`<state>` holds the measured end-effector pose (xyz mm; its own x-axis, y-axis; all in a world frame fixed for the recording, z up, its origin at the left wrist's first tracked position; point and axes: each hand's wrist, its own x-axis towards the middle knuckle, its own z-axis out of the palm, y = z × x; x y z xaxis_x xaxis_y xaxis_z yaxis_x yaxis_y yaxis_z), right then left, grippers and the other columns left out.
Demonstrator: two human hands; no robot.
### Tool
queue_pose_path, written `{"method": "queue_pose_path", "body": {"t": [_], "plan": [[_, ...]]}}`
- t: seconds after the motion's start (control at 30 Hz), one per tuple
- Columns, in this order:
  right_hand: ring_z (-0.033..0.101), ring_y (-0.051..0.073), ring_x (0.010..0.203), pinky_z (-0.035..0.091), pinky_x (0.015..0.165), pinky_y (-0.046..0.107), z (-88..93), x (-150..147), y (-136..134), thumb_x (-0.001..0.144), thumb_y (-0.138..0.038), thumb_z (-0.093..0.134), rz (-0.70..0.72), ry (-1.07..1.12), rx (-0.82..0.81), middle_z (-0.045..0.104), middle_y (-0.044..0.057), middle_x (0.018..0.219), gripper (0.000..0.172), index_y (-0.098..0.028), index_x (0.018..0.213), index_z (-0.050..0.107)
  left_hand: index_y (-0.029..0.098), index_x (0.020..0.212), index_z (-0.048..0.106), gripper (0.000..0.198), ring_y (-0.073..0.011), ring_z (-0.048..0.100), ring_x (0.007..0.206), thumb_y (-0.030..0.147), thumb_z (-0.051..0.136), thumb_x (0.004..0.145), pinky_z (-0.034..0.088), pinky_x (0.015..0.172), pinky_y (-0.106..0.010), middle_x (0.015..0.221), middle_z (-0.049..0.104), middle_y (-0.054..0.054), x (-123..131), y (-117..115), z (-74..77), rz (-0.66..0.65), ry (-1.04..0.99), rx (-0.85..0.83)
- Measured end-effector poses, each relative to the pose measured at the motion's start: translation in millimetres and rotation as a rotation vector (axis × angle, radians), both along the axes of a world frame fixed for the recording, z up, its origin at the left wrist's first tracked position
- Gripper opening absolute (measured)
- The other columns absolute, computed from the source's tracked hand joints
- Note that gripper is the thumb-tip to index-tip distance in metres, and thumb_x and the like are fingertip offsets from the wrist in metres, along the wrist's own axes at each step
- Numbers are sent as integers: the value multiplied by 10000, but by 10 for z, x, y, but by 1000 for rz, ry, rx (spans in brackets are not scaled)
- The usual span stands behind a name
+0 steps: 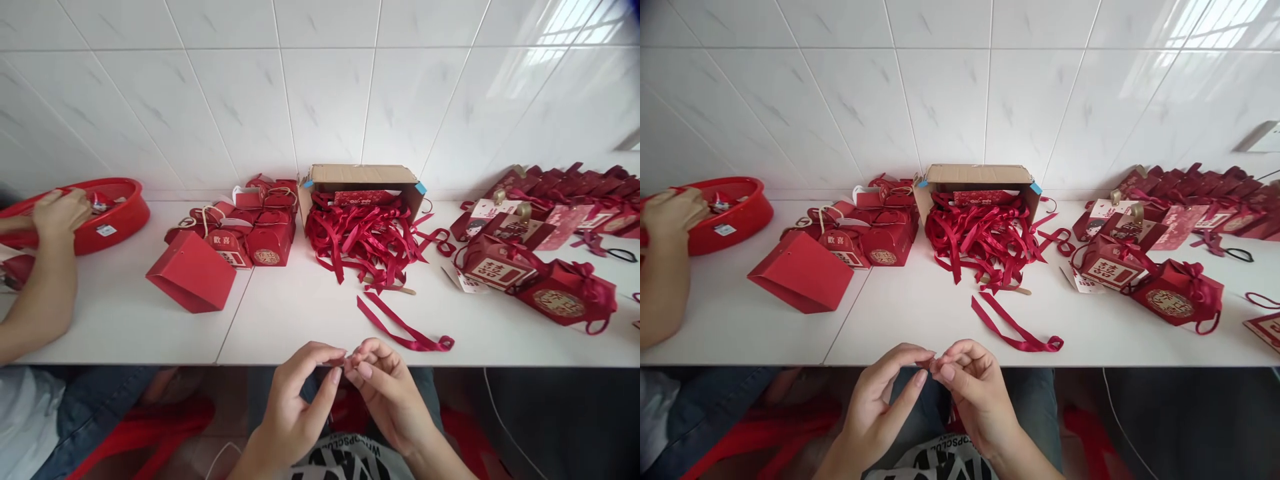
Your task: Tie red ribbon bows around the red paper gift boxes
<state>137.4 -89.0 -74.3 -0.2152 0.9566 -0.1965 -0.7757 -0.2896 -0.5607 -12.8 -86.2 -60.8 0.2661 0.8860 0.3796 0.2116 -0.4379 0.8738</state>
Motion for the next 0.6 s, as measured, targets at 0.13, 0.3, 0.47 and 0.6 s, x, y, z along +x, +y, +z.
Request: {"method": "queue_pose_path", "body": {"t": [0.13, 0.3, 0.47, 0.6], "plan": [[643, 95, 696, 519, 727, 197, -74, 15, -38, 671, -217, 821, -64, -132, 76, 698, -3, 708, 147, -220, 746, 695, 203, 1042, 643, 232, -155, 647, 839, 85, 532, 876, 555, 738, -265, 910, 674, -59, 38, -25, 30, -9, -4, 57], [643, 117, 641, 519, 606, 201, -139, 54, -73, 686, -208, 799, -127, -388, 169, 711, 23, 699, 110, -214, 732, 699, 193, 1039, 644, 266, -165, 636, 821, 46, 549, 839, 552, 714, -280, 889, 673, -68, 68, -24, 27, 4, 67, 181], [632, 120, 570, 505, 526, 197, -95, 62, -96, 682, -242, 788, -172, -540, 180, 708, 29, 669, 112, -202, 728, 694, 177, 1005, 624, 263, -179, 612, 819, 19, 537, 814, 522, 759, -316, 877, 672, -72, 78, 2, -23, 10, 217, 304], [645, 138, 607, 513, 542, 210, -88, 91, -108, 678, -277, 779, -137, -647, 173, 707, 42, 685, 133, -191, 722, 688, 168, 908, 617, 199, -171, 582, 757, 26, 513, 814, 490, 715, -306, 807, 660, -57, 69, 34, -40, -20, 330, 344]]}}
